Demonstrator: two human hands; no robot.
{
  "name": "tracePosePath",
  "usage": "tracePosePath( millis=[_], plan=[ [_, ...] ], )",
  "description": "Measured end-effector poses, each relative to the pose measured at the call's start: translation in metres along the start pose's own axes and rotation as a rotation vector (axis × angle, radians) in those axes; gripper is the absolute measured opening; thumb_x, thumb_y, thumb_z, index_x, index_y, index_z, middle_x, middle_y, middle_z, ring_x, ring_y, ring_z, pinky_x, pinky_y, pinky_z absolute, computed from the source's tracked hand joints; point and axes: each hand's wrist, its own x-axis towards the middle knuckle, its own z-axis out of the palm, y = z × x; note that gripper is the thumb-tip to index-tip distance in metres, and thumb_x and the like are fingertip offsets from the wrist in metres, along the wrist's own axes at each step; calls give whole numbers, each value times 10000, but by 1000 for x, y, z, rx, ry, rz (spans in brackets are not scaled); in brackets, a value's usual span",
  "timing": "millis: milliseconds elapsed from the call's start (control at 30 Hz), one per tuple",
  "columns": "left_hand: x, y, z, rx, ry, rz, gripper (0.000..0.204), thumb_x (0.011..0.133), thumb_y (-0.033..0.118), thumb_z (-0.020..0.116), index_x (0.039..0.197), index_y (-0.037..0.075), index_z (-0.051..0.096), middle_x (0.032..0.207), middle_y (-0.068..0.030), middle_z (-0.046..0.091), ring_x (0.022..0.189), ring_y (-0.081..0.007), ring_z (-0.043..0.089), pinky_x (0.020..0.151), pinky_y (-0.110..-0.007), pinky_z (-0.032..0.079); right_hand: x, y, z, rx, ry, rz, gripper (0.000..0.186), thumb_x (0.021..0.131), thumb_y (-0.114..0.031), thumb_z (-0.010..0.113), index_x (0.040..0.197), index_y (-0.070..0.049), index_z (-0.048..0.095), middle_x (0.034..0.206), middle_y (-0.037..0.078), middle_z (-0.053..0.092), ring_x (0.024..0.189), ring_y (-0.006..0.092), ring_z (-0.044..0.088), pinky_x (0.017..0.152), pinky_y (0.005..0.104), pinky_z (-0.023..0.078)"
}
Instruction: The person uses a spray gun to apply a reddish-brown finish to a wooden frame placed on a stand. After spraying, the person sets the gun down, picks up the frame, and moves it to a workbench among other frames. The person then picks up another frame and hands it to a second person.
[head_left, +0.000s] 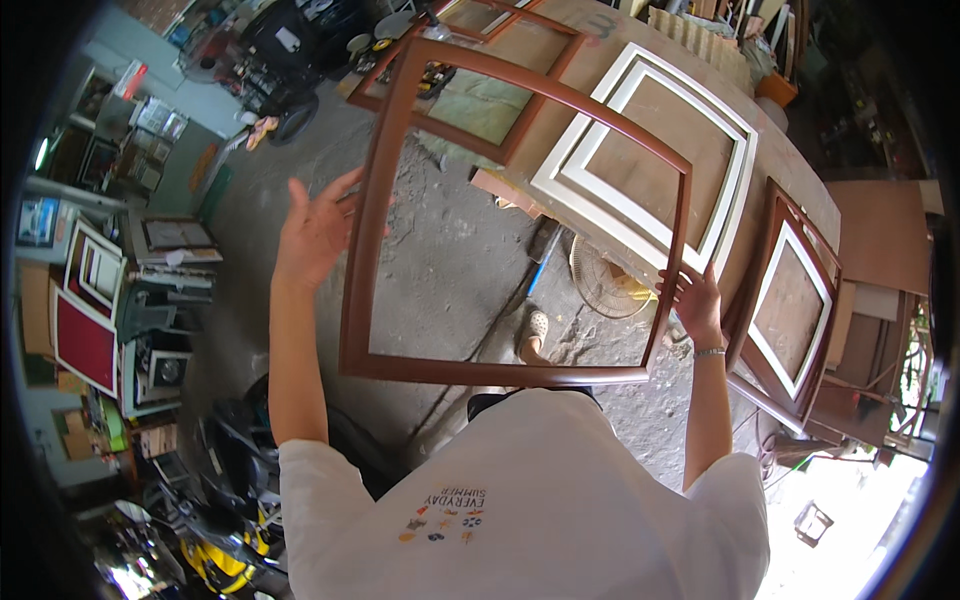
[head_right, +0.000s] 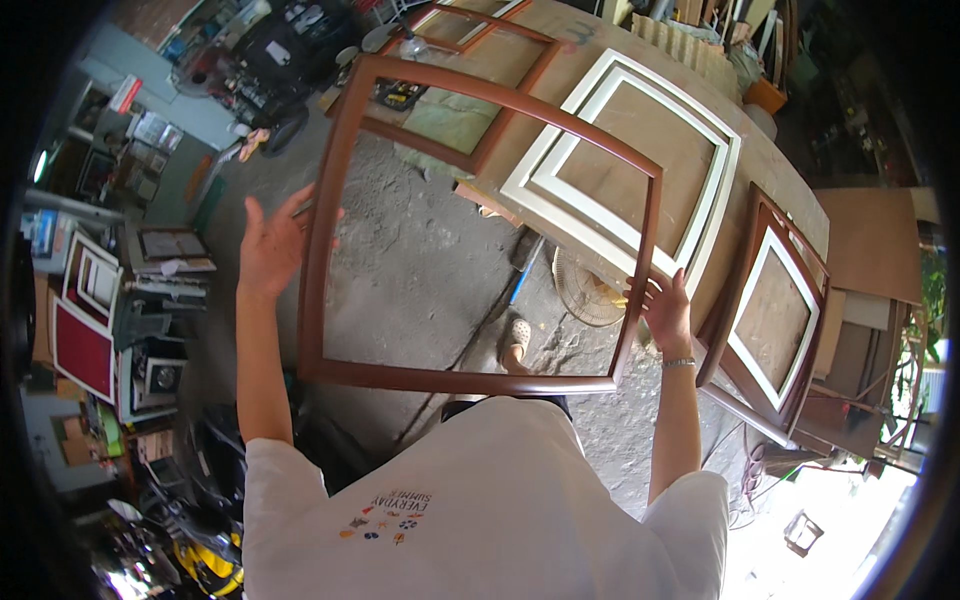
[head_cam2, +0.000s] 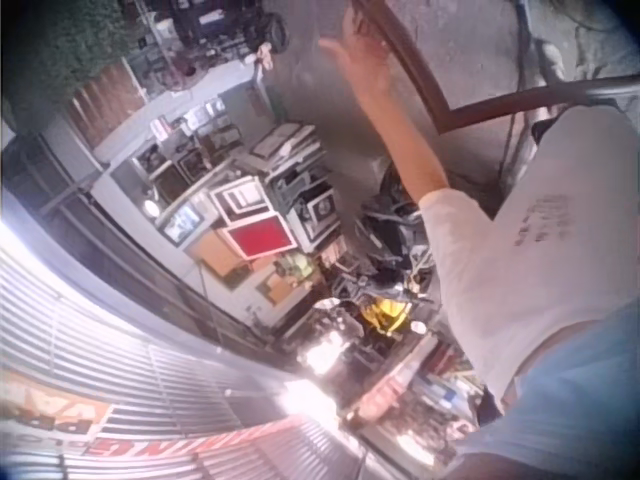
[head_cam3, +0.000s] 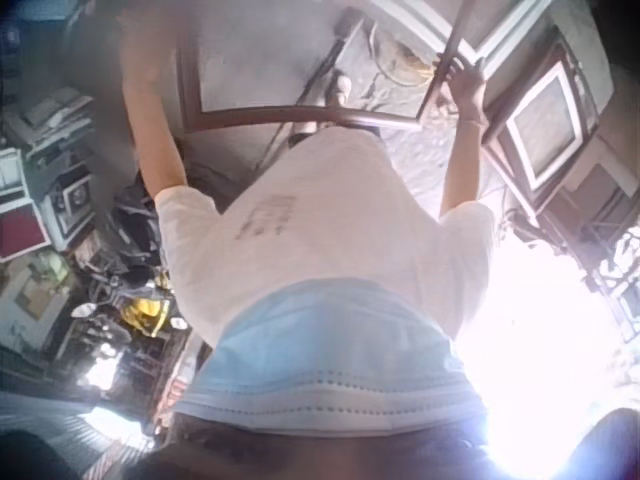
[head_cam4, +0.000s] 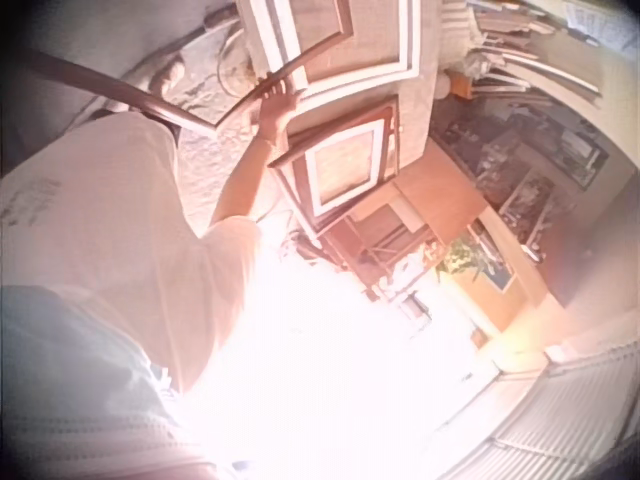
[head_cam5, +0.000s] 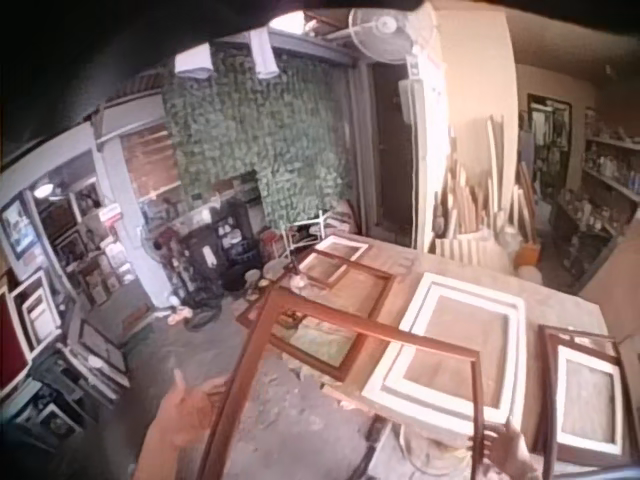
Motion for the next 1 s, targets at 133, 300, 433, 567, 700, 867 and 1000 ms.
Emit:
tracePosePath(
  millis=[133, 300, 433, 567, 700, 867, 1000],
  plan=[
    [27, 38, -18, 22, 71, 14, 1044, 892, 821, 241, 1491, -31, 322, 1360, -213, 527, 1248, -299, 534, 971, -457, 480, 58, -1, 26, 47, -63, 3, 825, 981, -698, 280, 1334, 16, 490, 1216, 212, 624, 1049, 329, 632, 903, 446, 487],
    [60, 82, -41, 62, 52, 43, 1032, 902, 810, 240, 1495, -32, 309, 1332, -215, 546, 1206, -279, 562, 922, -425, 513, 110, 1, 73, 81, -108, -3, 831, 978, -702, 288, 1362, 14, 460, 1221, 208, 615, 1043, 334, 622, 908, 461, 483],
    [91, 130, -55, 116, 33, 40, 993, 932, 774, 234, 1488, -45, 315, 1324, -226, 546, 1196, -277, 571, 917, -420, 525, 141, 13, 108, 198, -125, -4, 830, 972, -707, 304, 1364, 7, 459, 1242, 211, 602, 1063, 339, 610, 920, 467, 480],
    [136, 192, -67, 228, -84, 31, 949, 959, 737, 229, 1488, -46, 317, 1312, -235, 550, 1201, -273, 571, 923, -405, 531, 162, 29, 158, 301, -105, -66, 828, 964, -715, 317, 1359, -3, 464, 1254, 207, 595, 1081, 340, 604, 940, 471, 479],
    [175, 242, -94, 389, -258, 51, 906, 976, 716, 199, 1464, -31, 360, 1199, -206, 610, 968, -237, 672, 801, -345, 570, 178, 55, 204, 405, -120, -133, 810, 952, -720, 351, 1314, -10, 497, 1252, 217, 601, 1083, 362, 609, 938, 467, 485],
    [194, 281, -89, 533, -226, 64, 935, 946, 775, 203, 1393, 1, 481, 1029, -58, 637, 796, -94, 579, 640, -228, 456, 189, 88, 249, 545, -87, -151, 770, 941, -724, 379, 1237, -28, 526, 1240, 232, 604, 1104, 389, 605, 944, 489, 481],
    [202, 308, -104, 552, -360, -56, 968, 924, 803, 223, 1357, -15, 508, 1033, -38, 650, 812, -83, 590, 656, -232, 471, 197, 108, 285, 605, -113, -162, 777, 939, -730, 370, 1238, -29, 517, 1258, 238, 587, 1123, 397, 585, 967, 510, 461]
  ],
)
